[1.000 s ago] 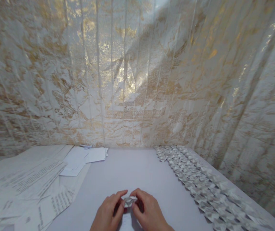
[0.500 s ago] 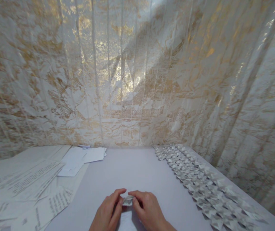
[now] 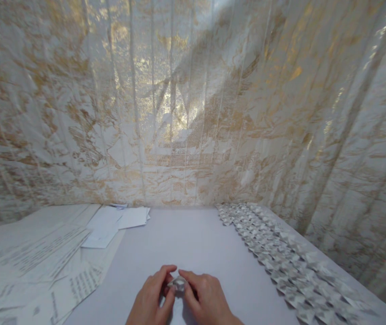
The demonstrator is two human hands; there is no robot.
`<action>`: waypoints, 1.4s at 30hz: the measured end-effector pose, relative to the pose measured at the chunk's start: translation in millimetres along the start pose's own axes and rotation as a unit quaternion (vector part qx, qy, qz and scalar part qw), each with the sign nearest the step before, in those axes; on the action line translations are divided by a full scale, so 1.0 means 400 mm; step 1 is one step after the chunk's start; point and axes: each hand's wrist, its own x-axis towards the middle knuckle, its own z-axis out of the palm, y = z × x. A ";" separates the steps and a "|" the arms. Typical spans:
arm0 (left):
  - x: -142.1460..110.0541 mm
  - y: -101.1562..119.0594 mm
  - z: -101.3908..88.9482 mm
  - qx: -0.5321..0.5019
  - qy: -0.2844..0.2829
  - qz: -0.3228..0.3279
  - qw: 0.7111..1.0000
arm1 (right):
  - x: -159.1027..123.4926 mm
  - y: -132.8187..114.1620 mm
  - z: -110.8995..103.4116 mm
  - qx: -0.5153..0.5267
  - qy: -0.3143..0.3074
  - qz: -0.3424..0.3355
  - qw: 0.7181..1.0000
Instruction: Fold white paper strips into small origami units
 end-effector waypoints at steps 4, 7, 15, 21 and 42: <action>0.001 0.009 0.000 -0.012 -0.011 -0.007 1.000 | 0.001 -0.002 0.001 -0.034 -0.006 0.007 0.999; 0.001 0.008 0.001 -0.004 -0.012 -0.003 1.000 | 0.003 -0.008 -0.001 -0.056 -0.020 0.013 0.998; -0.002 0.046 0.010 0.092 0.012 -0.011 0.996 | 0.005 -0.015 -0.002 -0.077 -0.027 0.022 0.996; -0.003 0.040 0.029 0.088 0.005 0.005 0.996 | 0.005 -0.015 -0.002 -0.082 -0.032 0.021 0.996; 0.004 0.045 0.019 0.132 -0.011 -0.023 0.991 | 0.020 0.045 0.067 -0.099 0.141 -0.116 0.978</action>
